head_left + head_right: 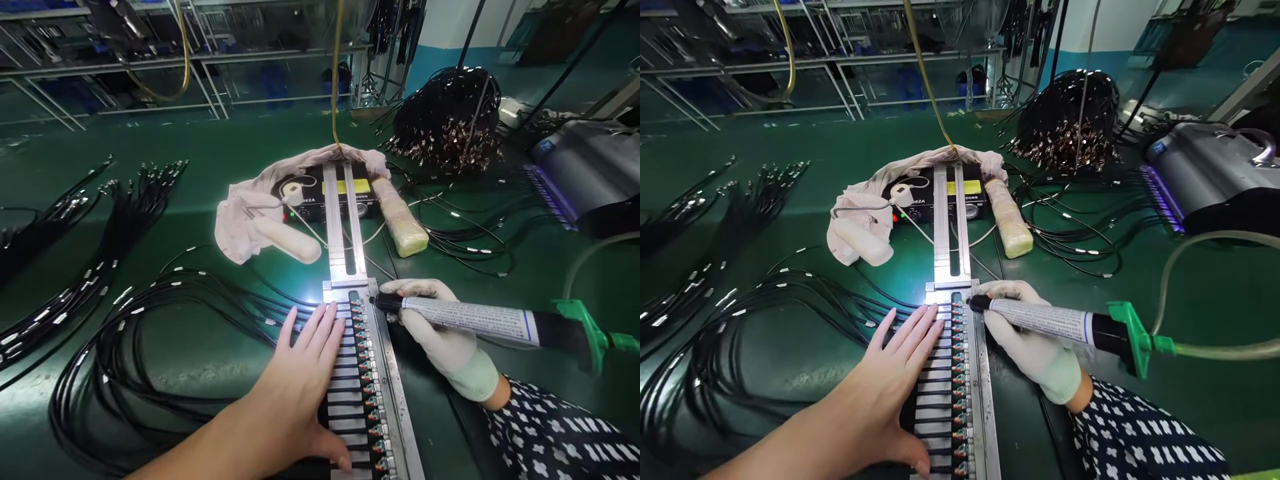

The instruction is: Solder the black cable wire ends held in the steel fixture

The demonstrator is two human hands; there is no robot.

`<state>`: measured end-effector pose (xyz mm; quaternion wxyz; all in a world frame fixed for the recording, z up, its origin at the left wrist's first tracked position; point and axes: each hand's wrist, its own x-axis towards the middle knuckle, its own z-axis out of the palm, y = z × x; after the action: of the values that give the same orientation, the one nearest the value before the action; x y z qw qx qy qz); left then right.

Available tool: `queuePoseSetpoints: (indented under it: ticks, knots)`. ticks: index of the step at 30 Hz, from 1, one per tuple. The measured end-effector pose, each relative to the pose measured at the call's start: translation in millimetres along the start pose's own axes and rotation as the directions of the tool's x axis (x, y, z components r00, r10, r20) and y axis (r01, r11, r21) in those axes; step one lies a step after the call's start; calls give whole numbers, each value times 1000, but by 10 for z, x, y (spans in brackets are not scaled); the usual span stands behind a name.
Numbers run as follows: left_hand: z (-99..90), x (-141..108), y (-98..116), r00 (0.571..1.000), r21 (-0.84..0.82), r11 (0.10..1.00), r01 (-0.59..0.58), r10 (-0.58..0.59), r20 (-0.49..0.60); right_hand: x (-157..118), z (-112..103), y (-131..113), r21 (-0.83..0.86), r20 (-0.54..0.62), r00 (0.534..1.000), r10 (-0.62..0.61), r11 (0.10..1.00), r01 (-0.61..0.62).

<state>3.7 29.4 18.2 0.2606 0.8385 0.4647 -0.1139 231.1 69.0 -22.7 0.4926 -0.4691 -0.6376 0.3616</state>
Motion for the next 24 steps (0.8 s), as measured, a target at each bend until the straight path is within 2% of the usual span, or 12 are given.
queuePoseSetpoints:
  ticks: [4,9,19,24]
  knots:
    - [25,2,-22,998,-25,999,-21,20,-63,5,-1,-16,-15,5,1000,-20,1000,20]
    - [17,-16,-8,997,-26,1000,-8,6,-72,1,-41,-28,-67,-14,998,-69,995,68]
    - [-53,26,53,999,-20,999,35,-35,7,77,-77,-81,-135,83,987,-139,979,150]
    - [25,73,4,999,-48,998,33,-32,24,118,-58,-86,-151,90,979,-182,969,194]
